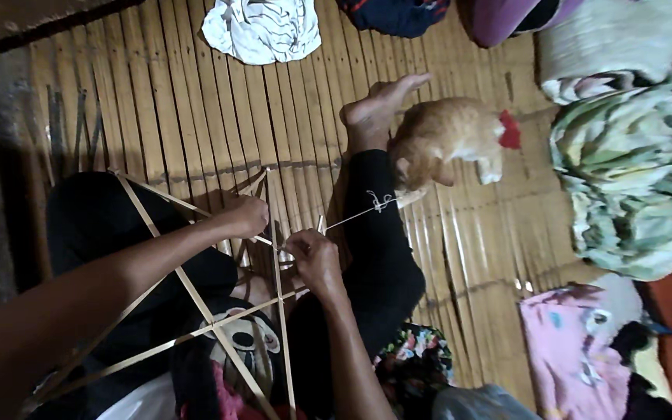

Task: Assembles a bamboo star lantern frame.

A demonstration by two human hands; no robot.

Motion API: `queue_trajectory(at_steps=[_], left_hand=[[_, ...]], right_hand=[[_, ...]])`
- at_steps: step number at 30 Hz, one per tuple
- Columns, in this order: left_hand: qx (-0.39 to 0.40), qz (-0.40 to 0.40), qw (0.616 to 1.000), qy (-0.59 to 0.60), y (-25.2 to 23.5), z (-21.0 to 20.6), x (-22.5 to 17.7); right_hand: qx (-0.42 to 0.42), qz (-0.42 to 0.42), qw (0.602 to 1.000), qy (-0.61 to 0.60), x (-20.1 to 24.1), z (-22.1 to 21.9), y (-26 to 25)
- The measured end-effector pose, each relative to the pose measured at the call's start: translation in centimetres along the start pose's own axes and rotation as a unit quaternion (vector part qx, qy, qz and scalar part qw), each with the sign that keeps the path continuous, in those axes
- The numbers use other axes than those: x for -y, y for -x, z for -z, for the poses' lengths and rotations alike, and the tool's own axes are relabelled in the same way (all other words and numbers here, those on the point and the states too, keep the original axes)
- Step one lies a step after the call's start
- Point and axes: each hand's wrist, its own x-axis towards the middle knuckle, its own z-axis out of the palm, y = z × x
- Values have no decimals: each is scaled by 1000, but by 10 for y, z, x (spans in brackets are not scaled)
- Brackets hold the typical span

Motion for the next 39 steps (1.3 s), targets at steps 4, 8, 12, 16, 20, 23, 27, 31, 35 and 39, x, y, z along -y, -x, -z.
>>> queue_trajectory(at_steps=[4,8,12,16,20,23,27,31,35,39], left_hand=[[-3,-20,1000,-8,0,-1,4],[6,-18,1000,-20,-1,-1,3],[16,-26,999,-18,-1,0,3],[20,-45,998,-31,0,1,4],[25,-51,998,-41,-1,1,4],[33,-64,996,-54,0,1,4],[44,-60,996,-40,0,1,7],[38,-65,997,-23,-3,-1,9],[39,-64,996,-37,-2,-1,9],[50,-58,997,-32,-2,0,8]], right_hand=[[25,56,997,-49,-6,8,4],[39,88,991,-92,-12,17,11],[42,118,988,-92,-15,20,15],[14,132,987,-89,-15,24,19],[7,127,987,-98,-16,26,22],[-3,131,984,-118,-19,25,26],[10,61,998,-20,-14,33,33],[20,36,999,4,-7,39,31],[78,33,996,27,2,17,21],[9,46,995,91,1,-10,15]])
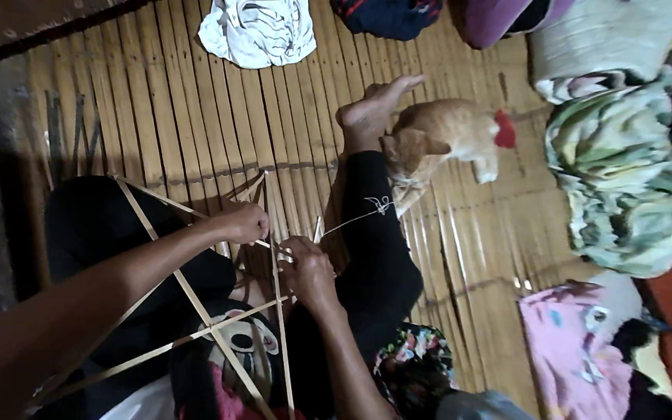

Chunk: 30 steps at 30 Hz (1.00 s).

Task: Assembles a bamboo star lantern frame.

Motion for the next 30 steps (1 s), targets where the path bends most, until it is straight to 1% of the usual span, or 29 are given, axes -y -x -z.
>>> queue_trajectory(at_steps=[4,5,7,11,15,17,19,22,25,30], left_hand=[[-11,-9,1000,-8,1,-2,-1],[-9,-10,1000,-8,1,-2,-1],[8,-10,1000,-3,1,1,0],[-4,-18,1000,11,1,-3,0],[31,-9,999,20,-2,3,-1],[31,-1,999,24,-1,3,-2],[27,7,999,31,1,4,-3],[21,17,998,48,0,4,-3],[25,20,998,56,0,6,-3],[18,-11,998,57,0,4,1]], right_hand=[[-104,49,993,21,-5,-12,1],[-119,58,991,27,-7,-14,1],[-117,65,990,35,-9,-15,1],[-111,76,990,32,-14,-18,4],[-96,48,993,45,-8,-16,5],[-112,59,991,49,-9,-19,4],[-149,94,983,54,-15,-23,0],[-156,119,979,52,-21,-25,0],[-161,123,978,54,-23,-26,1],[-181,136,972,67,-20,-25,5]])
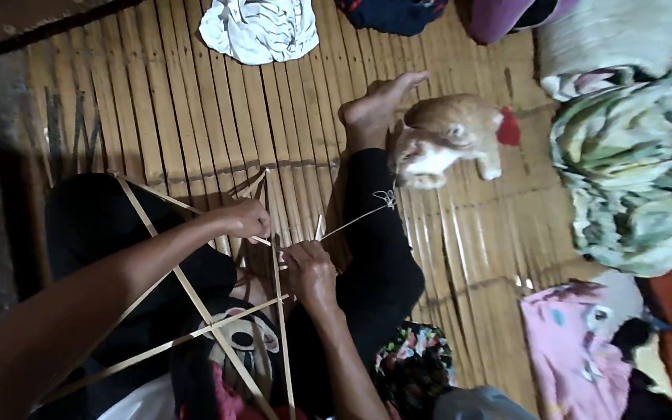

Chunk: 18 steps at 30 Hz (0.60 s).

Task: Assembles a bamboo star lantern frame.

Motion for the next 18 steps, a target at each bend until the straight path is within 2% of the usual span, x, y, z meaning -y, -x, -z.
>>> queue_trajectory(at_steps=[12,18], left_hand=[[-43,6,998,-40,3,-4,-3],[-151,-119,968,-162,16,-23,10]], right_hand=[[95,-56,986,-124,7,26,7],[68,-57,973,-211,-1,18,4]])
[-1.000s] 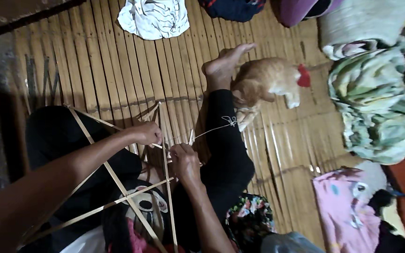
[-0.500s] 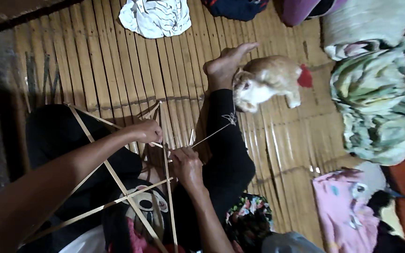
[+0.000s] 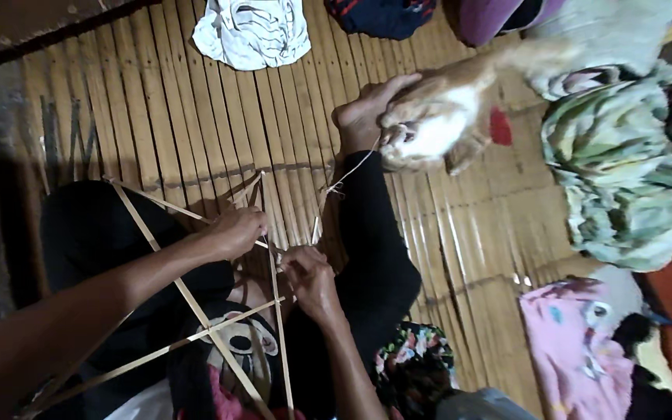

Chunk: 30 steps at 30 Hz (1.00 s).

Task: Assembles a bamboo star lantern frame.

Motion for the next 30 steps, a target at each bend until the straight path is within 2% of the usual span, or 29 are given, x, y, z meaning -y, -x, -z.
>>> queue_trajectory(at_steps=[5,8,11,14,17,23,30], left_hand=[[12,22,999,24,2,0,1],[0,7,1000,20,3,-1,3],[-28,-39,998,-32,8,-8,-2],[-10,-15,1000,-10,13,-5,-8],[-20,2,998,60,9,-2,0],[-21,9,998,63,8,-2,-2],[-13,4,996,89,5,-3,2]], right_hand=[[49,30,997,-46,6,-1,-10],[40,-42,990,-132,2,1,-17],[13,-116,964,-237,-3,-1,-24],[-12,-145,946,-291,0,-11,-30],[-25,-152,944,-292,4,-15,-33],[-41,-163,940,-296,5,-17,-33],[-19,-179,941,-286,7,-14,-39]])
